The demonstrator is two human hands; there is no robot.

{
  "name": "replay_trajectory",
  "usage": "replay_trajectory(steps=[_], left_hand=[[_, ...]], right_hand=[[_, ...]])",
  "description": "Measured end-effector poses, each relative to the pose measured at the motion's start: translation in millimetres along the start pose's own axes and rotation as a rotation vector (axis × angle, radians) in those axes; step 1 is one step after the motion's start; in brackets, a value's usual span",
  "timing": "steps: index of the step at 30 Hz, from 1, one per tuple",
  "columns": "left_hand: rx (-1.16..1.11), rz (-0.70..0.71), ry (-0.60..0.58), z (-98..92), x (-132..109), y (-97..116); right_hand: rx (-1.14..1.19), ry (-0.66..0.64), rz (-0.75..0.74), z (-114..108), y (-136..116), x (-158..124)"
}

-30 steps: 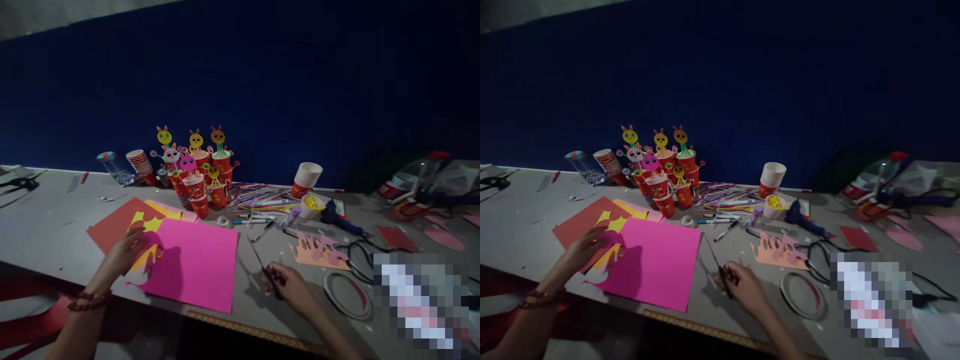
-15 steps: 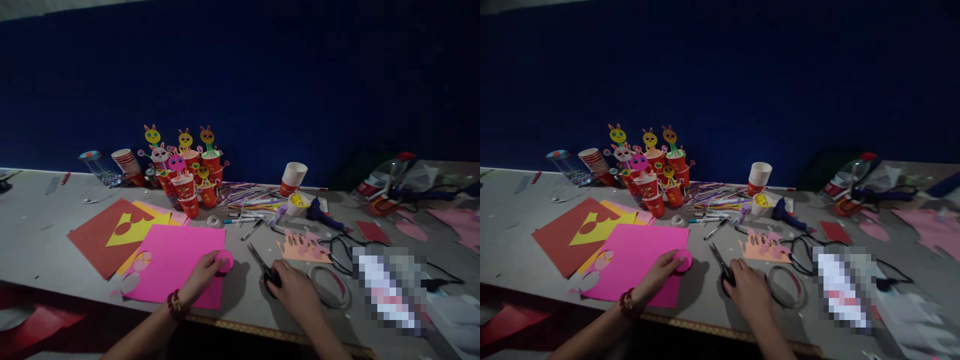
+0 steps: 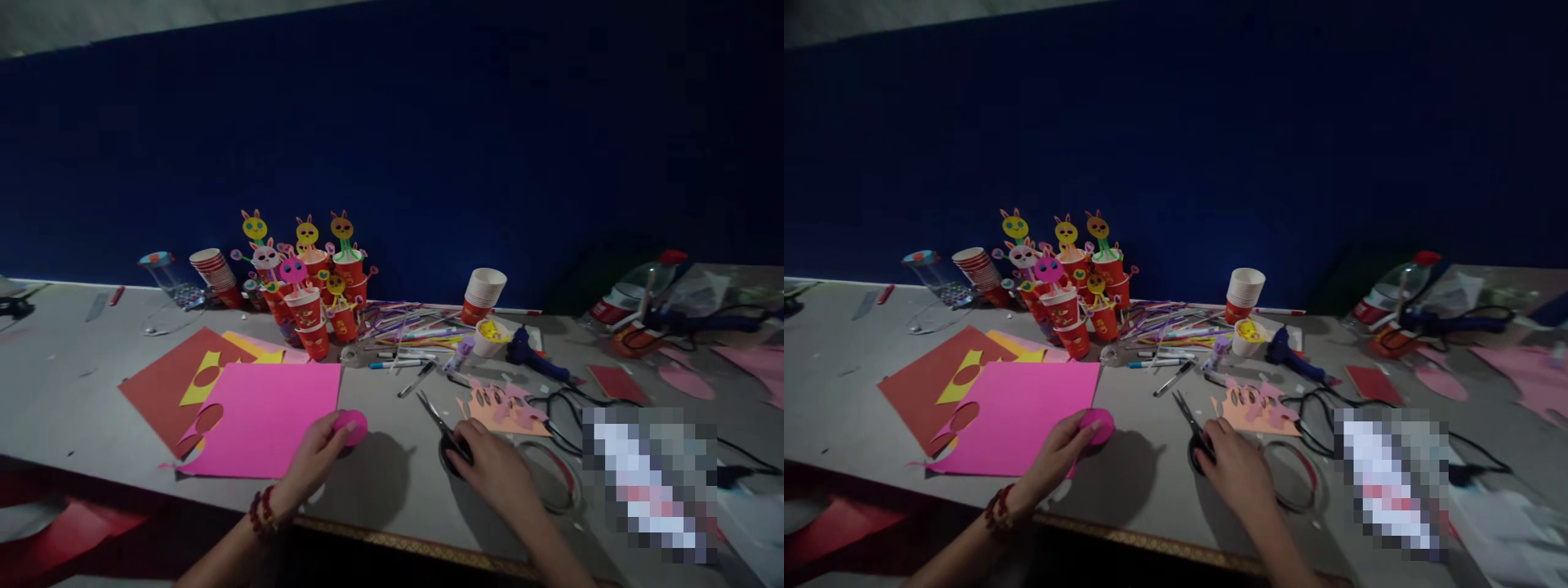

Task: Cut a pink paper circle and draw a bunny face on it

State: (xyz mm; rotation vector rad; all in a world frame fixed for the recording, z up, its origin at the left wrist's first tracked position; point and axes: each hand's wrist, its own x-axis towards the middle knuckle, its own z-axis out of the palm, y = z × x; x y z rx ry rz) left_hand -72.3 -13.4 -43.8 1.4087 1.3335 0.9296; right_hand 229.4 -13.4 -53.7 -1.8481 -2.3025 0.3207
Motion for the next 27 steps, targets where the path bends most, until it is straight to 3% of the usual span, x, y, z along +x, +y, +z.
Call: replay_trajectory(steps=[3, 6, 13, 19, 27], left_hand=[[0.019, -0.013, -0.047, 10.9, 8, 10], [0.063, 0.019, -0.178, 22.1, 22, 15], [0.151, 0.077, -0.355, 44.1, 42, 14], [0.295, 0.104, -0.321, 43.3, 50, 12], [0.418, 0.158, -0.313, 47.3, 54, 11]], right_hand=[[-0.022, 0.050, -0.011, 1, -2, 2], [0.010, 0.050, -0.042, -3, -4, 9], [-0.016, 0.046, -0.074, -10, -9, 56], [-0.009, 0.045, -0.063, -5, -14, 79], [0.115, 0.032, -0.049, -8, -9, 69]])
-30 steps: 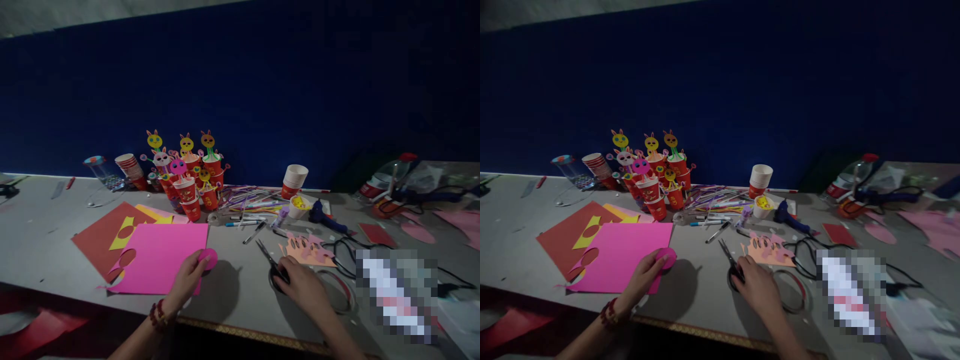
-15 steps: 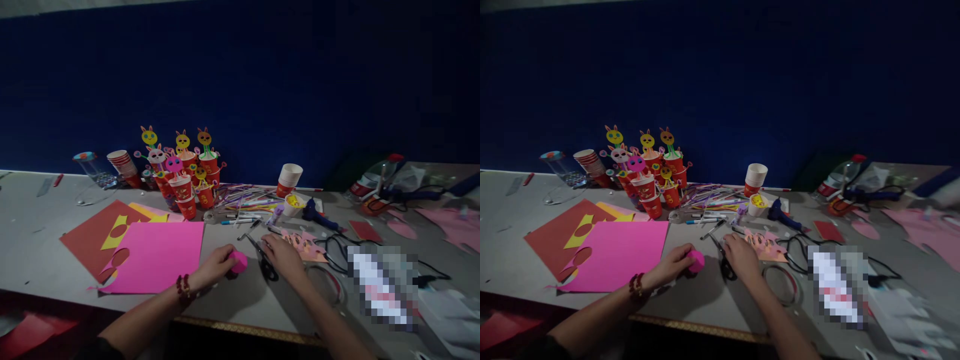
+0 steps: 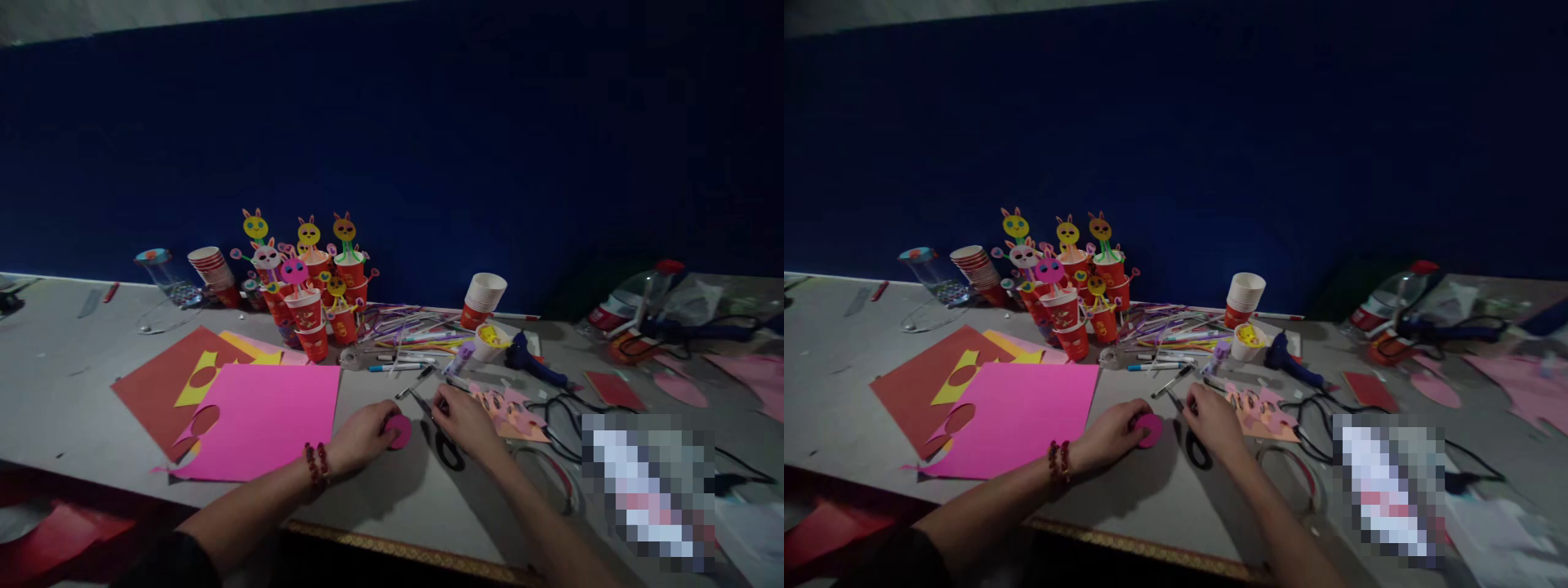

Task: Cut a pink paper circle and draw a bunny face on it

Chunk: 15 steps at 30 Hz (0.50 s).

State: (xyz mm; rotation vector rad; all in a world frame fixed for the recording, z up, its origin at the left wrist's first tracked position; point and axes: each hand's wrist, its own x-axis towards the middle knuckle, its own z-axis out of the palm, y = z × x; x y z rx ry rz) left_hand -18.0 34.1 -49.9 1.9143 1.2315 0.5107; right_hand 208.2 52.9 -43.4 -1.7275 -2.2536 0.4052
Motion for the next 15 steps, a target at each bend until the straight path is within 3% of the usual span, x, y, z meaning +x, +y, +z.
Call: replay_trajectory(steps=[3, 6, 8, 10, 11, 13, 15], left_hand=[[-0.013, 0.006, -0.006, 1.2, 2, -2], [-0.075, 0.003, -0.001, 0.8, 5, -5], [-0.135, 0.010, 0.003, 0.3, 6, -6], [-0.201, 0.030, -0.001, 0.0, 7, -7], [-0.233, 0.043, -0.007, 0.0, 8, -6], [-0.290, 0.068, -0.021, 0.7, 8, -5], [-0.327, 0.086, -0.032, 2.0, 8, -3]], right_hand=[[0.122, -0.034, -0.017, -11, 2, -21], [0.388, -0.163, -0.027, -31, 9, -50], [0.378, -0.311, -0.042, -47, 17, -70], [0.364, -0.582, -0.071, -61, 23, -86], [0.347, -0.654, -0.055, -66, 25, -92], [0.289, -0.607, -0.035, -70, 23, -95], [0.266, -0.403, -0.022, -66, 16, -87]])
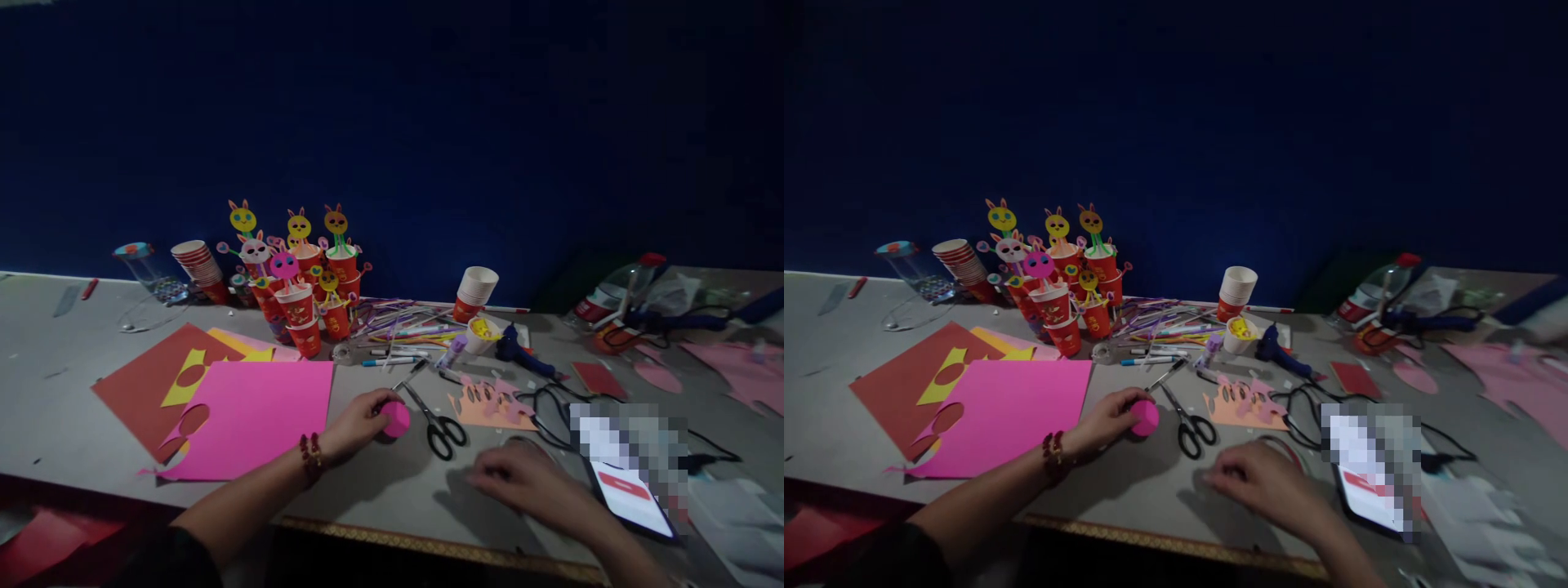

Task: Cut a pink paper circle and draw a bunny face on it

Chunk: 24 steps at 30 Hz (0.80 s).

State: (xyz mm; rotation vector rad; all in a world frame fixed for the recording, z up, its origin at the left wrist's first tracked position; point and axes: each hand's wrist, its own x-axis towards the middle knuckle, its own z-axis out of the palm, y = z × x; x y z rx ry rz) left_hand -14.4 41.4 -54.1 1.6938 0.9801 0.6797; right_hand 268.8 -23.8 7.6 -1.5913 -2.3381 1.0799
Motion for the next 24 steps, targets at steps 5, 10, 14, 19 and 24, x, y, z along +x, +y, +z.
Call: replay_trajectory(steps=[5, 10, 14, 19, 24], left_hand=[[0.005, 0.039, 0.041, -1.8, 1, 3], [0.082, 0.042, 0.206, -28.0, -7, -3], [0.083, -0.001, 0.258, -44.5, -14, -15], [0.058, -0.011, 0.215, -42.6, -11, -21], [0.079, 0.007, 0.161, -33.7, -8, -13]], right_hand=[[0.165, 0.300, -0.101, 29, -21, 54], [0.019, 0.356, -0.243, 71, -27, 77], [-0.053, 0.381, -0.339, 91, -27, 67], [-0.058, 0.148, -0.536, 87, -29, 49], [-0.069, 0.230, -0.458, 77, -26, 37]])
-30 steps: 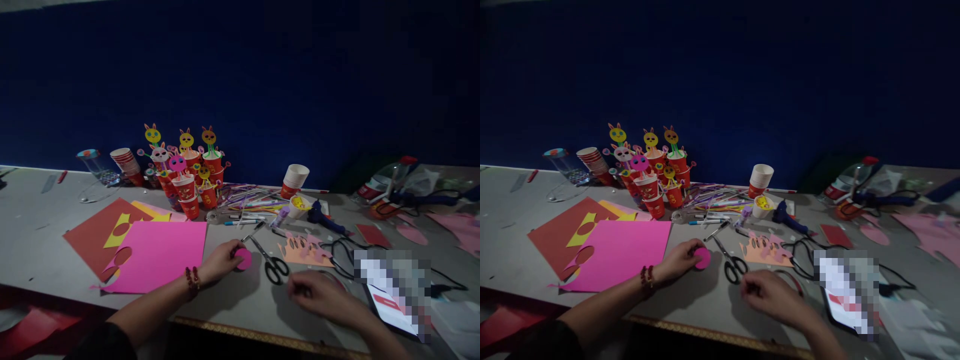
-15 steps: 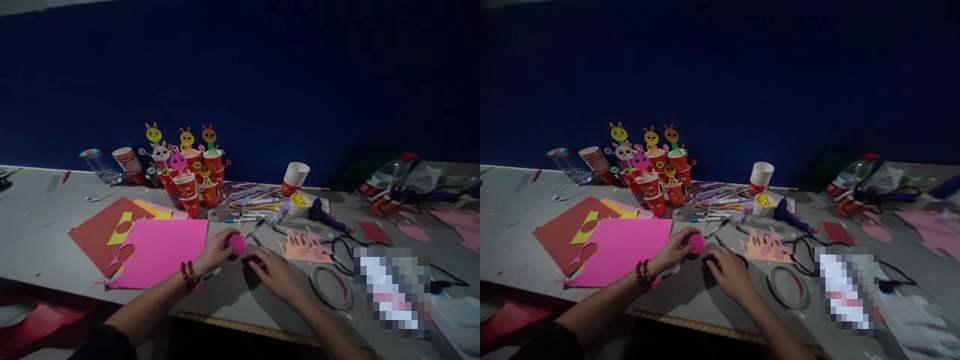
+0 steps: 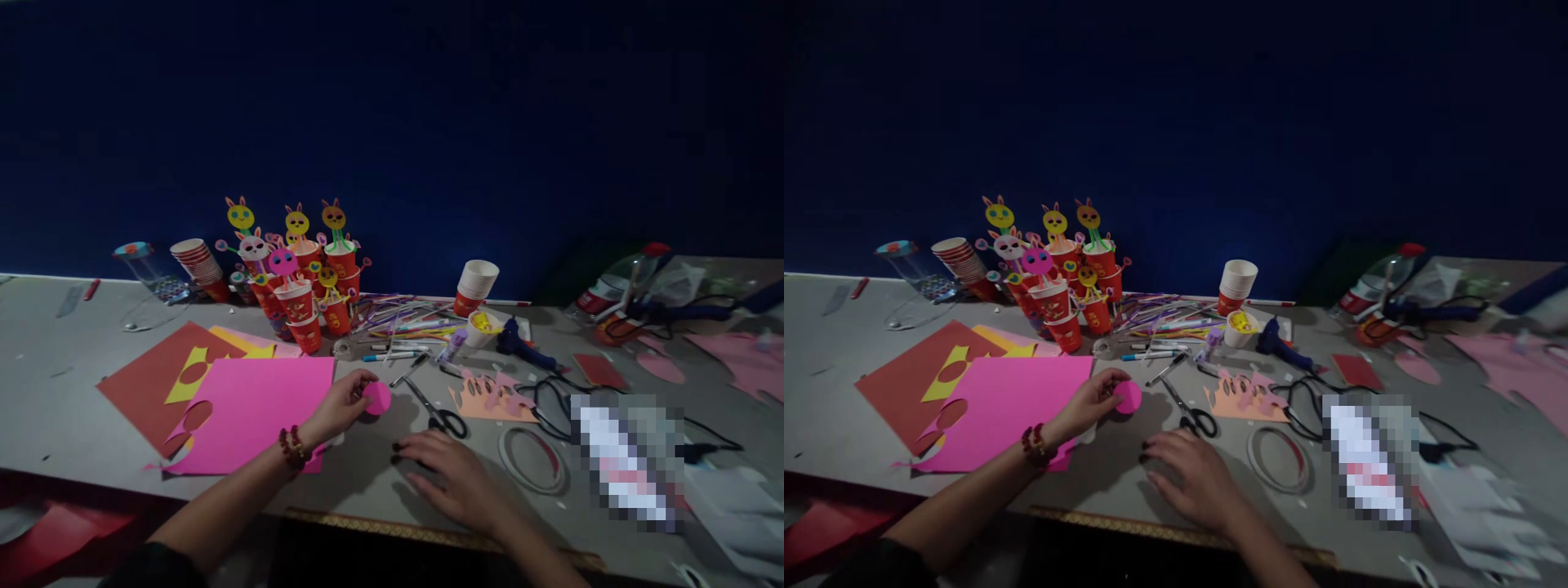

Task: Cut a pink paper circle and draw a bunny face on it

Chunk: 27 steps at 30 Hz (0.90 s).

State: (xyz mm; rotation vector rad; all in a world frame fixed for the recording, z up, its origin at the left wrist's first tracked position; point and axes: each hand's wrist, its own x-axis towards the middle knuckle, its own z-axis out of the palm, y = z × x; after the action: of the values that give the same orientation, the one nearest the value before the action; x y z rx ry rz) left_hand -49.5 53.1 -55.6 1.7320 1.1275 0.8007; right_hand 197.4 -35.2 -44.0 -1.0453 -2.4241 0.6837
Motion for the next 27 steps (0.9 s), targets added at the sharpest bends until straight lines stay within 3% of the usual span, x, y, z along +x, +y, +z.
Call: replay_trajectory(steps=[6, 11, 14, 17, 23, 27], left_hand=[[0.125, 0.032, -0.075, 14.9, -5, 8], [0.259, 0.177, -0.226, 23.9, -7, 15], [0.477, 0.304, -0.186, 23.9, -6, 16], [0.578, 0.328, -0.120, 24.3, -10, 16], [0.684, 0.316, -0.157, 30.6, -20, 14], [0.694, 0.320, -0.163, 22.8, -20, 8]], right_hand=[[0.151, -0.078, -0.176, 4, -6, -9], [0.105, 0.144, 0.017, -2, 5, -12], [0.085, 0.263, 0.113, -3, 14, -11], [0.009, 0.307, 0.144, 0, 20, -9], [-0.082, 0.283, 0.086, 6, 16, 5], [-0.073, 0.260, 0.073, 5, 10, 13]])
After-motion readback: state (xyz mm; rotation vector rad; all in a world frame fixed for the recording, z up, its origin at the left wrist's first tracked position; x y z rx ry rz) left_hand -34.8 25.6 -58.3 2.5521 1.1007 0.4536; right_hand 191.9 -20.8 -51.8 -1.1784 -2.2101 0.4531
